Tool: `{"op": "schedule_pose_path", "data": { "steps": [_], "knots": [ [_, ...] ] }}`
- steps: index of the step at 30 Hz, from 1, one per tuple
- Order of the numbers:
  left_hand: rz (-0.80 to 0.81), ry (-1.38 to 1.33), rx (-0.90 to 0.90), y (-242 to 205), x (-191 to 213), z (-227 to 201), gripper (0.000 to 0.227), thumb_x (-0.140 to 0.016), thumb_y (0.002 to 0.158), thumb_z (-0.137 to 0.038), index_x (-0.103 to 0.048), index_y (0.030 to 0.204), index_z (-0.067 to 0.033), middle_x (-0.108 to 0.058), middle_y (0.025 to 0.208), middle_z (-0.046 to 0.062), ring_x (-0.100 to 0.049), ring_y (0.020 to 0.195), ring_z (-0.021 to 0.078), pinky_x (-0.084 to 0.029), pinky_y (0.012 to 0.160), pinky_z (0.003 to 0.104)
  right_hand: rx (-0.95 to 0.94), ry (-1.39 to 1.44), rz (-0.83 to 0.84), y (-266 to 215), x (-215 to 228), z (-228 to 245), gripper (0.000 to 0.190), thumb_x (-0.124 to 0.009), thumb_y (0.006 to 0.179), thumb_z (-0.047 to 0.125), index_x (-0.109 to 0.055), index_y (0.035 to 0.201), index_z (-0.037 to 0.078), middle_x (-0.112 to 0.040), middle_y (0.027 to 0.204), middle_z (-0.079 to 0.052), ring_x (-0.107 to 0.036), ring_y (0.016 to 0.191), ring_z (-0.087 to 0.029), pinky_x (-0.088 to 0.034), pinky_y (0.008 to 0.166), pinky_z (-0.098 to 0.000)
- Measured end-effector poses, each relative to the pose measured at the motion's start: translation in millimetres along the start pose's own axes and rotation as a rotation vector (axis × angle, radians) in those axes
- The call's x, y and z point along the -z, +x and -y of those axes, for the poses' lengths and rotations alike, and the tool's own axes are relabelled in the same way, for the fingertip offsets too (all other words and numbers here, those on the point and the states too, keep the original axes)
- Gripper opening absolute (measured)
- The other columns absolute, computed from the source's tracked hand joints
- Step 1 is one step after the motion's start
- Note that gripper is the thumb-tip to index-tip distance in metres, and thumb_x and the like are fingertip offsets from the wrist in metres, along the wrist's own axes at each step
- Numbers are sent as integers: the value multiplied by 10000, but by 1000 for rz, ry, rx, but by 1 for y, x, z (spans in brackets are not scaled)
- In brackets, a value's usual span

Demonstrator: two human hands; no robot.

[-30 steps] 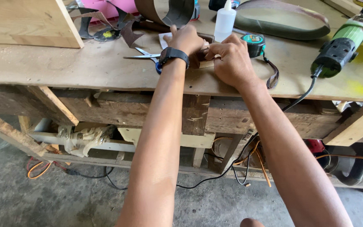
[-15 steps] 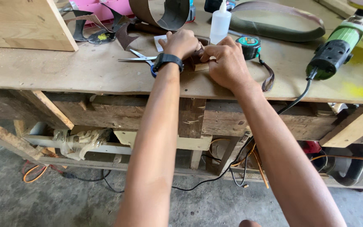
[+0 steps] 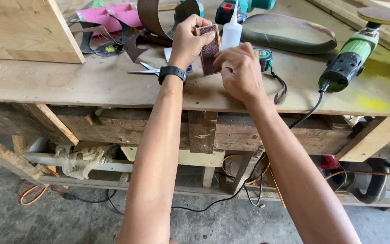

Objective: The person sands wood pieces using handheld sandpaper and an angle grinder with a sanding disc, turning the pieces over to reach different sides.

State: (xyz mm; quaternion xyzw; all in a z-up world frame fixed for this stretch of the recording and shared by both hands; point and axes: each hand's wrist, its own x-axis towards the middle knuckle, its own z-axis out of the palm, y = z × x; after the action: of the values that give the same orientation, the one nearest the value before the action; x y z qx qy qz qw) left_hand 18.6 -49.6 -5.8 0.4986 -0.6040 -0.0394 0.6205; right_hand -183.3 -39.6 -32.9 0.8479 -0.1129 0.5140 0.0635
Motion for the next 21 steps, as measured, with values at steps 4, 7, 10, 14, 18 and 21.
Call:
{"op": "schedule_pose_path", "data": {
  "steps": [4, 7, 10, 14, 18, 21],
  "knots": [
    [81, -62, -95, -3, 0, -10, 403, -788, 814, -190, -727, 1204, -109, -777, 1192, 60, -740, 1036, 167, -597, 876, 311, -145, -18, -81, 5, 5, 4, 377, -508, 741, -53, -599, 1106, -21, -643, 1054, -210, -562, 875, -322, -447, 717, -419],
    [224, -251, -1, -8, -1, -22, 233, -780, 851, -177, -774, 1075, -111, -784, 957, 12, -685, 865, 93, -561, 755, 240, -529, 87, 120, 3, -3, -5, 676, -556, 1017, 483, -378, 1382, -58, -647, 1127, -248, -639, 958, -348, -514, 757, -468],
    [293, -397, 39, -10, -1, -24, 203, -768, 858, -169, -707, 1039, -101, -735, 912, 14, -663, 802, 97, -558, 701, 249, -571, -32, 189, 3, -16, -19, 395, -678, 951, 475, -550, 916, 103, -667, 773, -147, -610, 745, -438, -414, 647, -498],
    [401, -488, 79, -15, 0, -32, 238, -838, 824, -262, -679, 930, -122, -680, 854, 9, -603, 806, 112, -495, 710, 232, -655, -18, 259, 4, -12, -18, 357, -678, 922, 434, -560, 921, 97, -693, 841, -144, -592, 767, -410, -417, 657, -491],
    [429, -476, 53, -14, 2, -28, 247, -873, 810, -283, -668, 865, -157, -651, 797, -40, -578, 762, 78, -472, 691, 211, -574, -24, 234, 0, -17, -26, 380, -721, 908, 427, -556, 912, 84, -683, 809, -148, -569, 718, -411, -413, 643, -485],
    [421, -458, 13, -13, 1, -25, 224, -866, 832, -243, -660, 847, -156, -625, 790, -45, -553, 770, 90, -466, 701, 219, -585, -17, 239, 2, -14, -22, 364, -749, 911, 402, -572, 925, 83, -688, 831, -132, -568, 704, -369, -414, 614, -472]
  ]
}}
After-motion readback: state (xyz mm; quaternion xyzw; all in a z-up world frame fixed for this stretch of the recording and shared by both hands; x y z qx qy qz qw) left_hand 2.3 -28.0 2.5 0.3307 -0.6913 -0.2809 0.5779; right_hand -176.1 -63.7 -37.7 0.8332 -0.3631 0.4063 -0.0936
